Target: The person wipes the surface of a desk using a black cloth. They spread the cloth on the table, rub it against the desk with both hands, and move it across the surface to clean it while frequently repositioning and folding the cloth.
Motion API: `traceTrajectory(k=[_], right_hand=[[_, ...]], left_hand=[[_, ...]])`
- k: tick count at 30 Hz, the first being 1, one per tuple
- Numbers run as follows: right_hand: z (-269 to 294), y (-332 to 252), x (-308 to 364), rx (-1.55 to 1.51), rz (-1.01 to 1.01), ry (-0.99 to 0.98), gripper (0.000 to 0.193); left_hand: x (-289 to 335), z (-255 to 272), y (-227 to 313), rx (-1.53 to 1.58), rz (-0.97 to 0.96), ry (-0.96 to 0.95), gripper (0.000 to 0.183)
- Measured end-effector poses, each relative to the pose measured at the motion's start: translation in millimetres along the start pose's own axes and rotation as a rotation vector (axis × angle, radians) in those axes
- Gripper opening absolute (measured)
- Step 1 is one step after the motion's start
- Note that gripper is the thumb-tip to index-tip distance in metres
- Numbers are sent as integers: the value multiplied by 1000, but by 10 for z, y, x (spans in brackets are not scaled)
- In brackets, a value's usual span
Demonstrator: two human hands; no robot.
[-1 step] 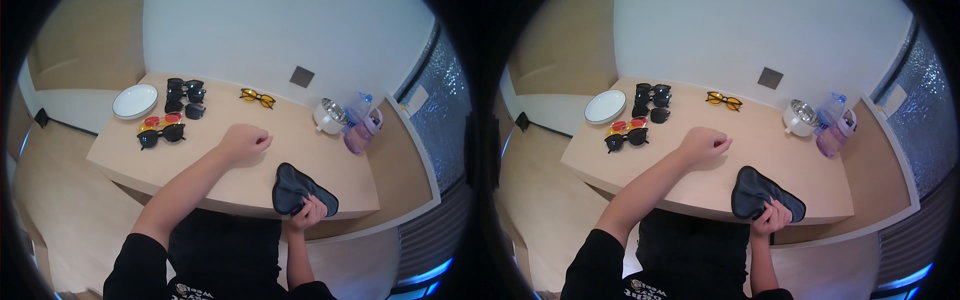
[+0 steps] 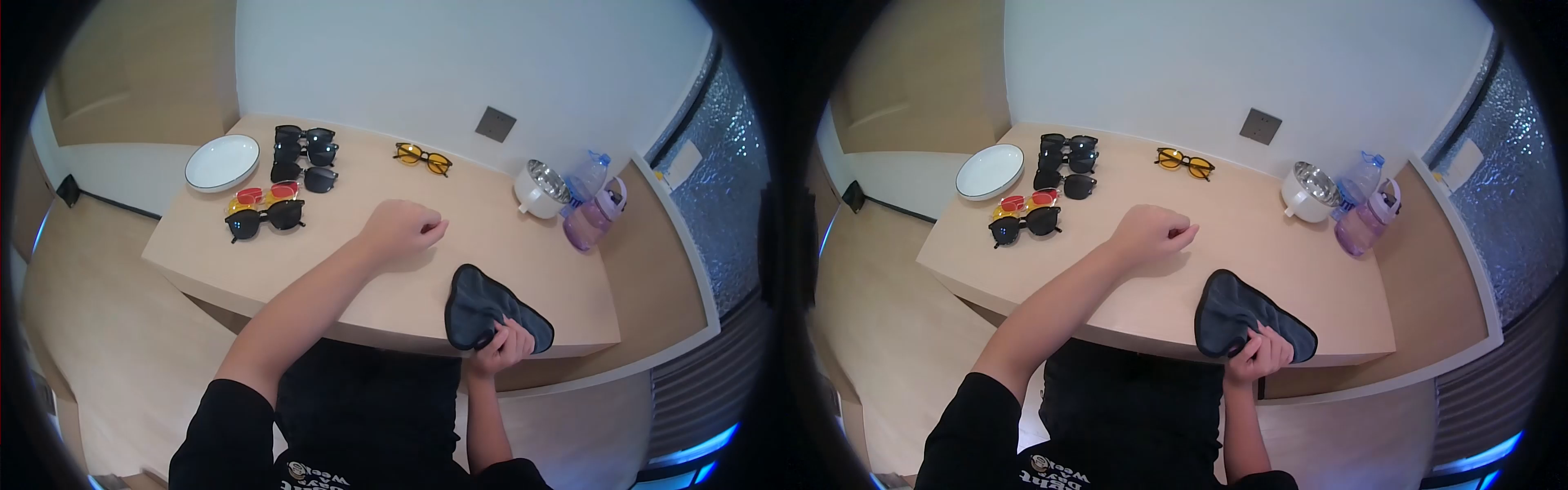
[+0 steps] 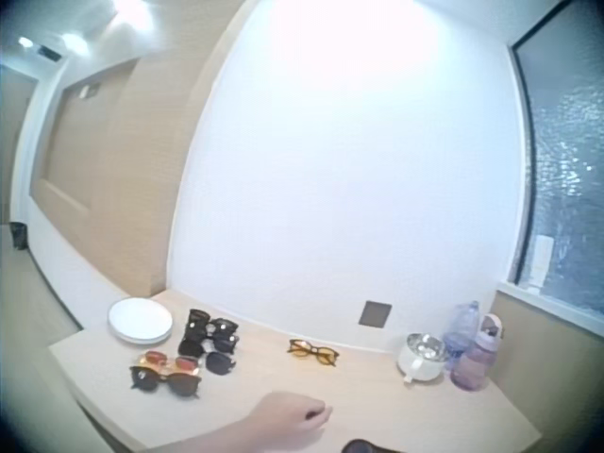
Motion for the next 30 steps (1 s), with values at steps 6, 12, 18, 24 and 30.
traceTrajectory(k=[6,12,18,24,30], right_hand=[[-118,-638,111,-190,68,-40,13],[-132,-845,207,-244,154,-59,14],[-42,-979,-49,-185,116,-395,19],[-74,-1094,-374,-149,218,-727,43],[-738,-1008,-454,-284,505,-1058,58]], left_hand=[[15,-101,8,-17,-14,-67,36],[75,-245,1,-96,73,-329,39],[113,-323,9,-97,89,-493,47],[116,-282,78,-49,128,-578,46],[1,-241,-130,-78,188,-295,25]])
Point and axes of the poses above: each hand's wrist, its own x-axis away from the middle knuckle, its own z-axis out of the back of the hand, y = z × x, the point moved 7 cm from there along -x, towards the middle knuckle, and after that the axes turned 6 degrees about x, right-handed, at the moved point
